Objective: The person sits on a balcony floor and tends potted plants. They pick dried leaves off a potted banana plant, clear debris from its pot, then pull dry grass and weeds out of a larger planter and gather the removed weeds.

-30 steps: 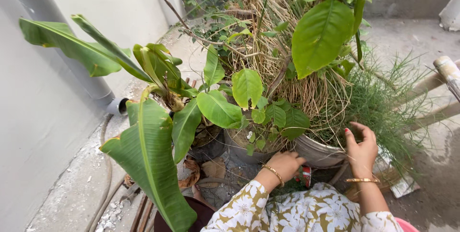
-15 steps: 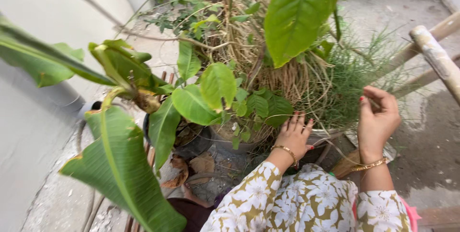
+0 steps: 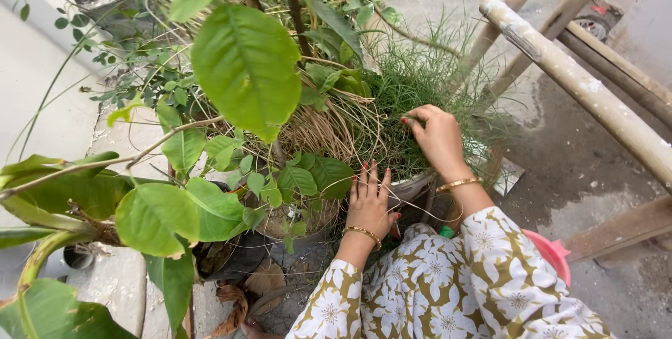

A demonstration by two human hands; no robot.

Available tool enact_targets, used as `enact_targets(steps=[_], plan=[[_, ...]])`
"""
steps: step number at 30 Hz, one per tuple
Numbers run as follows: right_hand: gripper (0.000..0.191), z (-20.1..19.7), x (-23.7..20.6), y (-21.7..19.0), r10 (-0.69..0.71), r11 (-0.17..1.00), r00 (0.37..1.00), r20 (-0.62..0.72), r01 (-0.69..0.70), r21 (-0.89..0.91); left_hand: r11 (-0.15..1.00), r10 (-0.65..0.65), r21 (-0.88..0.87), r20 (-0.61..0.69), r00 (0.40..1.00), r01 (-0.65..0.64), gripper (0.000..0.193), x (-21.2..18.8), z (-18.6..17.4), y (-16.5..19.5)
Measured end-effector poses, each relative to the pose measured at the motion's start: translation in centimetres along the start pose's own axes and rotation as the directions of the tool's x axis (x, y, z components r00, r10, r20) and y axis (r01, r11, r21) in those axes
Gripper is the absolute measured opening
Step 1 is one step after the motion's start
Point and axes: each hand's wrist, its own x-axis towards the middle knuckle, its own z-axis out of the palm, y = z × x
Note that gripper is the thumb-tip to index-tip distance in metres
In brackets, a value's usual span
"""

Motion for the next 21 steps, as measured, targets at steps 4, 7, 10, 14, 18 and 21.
enact_targets(steps=[4,7,10,14,18,21], plan=[[0.013,-0.5,-0.6,0.6,0.114,0.987,0.993,0.024,-0.116,0.112,1.0,-0.013,-0.005,0.008,1.0,0.013,0.113,-0.2,0.4,0.1],[0.013,-0.8,-0.8,0.8,0.089,0.979,0.996,0.031,-0.093,0.18,1.0,-0.017,-0.007,-0.001,1.0,0.017,0.114,-0.1,0.8,0.1],[0.018,-1.0,-1.0,0.7,-0.012,0.997,0.997,0.071,0.007,0.076,1.0,-0.01,-0.002,-0.017,1.0,0.01,0.114,-0.1,0.9,0.1],[0.013,-1.1,-1.2,0.4,-0.011,0.99,0.986,0.167,0.034,-0.14,1.0,0.005,0.015,-0.052,0.999,-0.004,0.114,-0.2,0.9,0.1],[0.019,-1.0,-1.1,-0.2,-0.023,0.998,0.992,0.126,0.03,-0.053,1.0,-0.017,-0.007,-0.031,0.999,0.017,0.114,-0.1,0.9,0.1],[0.026,-0.6,-0.9,-0.7,-0.035,0.991,0.993,0.114,0.049,-0.123,1.0,-0.017,-0.005,-0.045,0.999,0.017,0.114,0.0,0.9,0.0]])
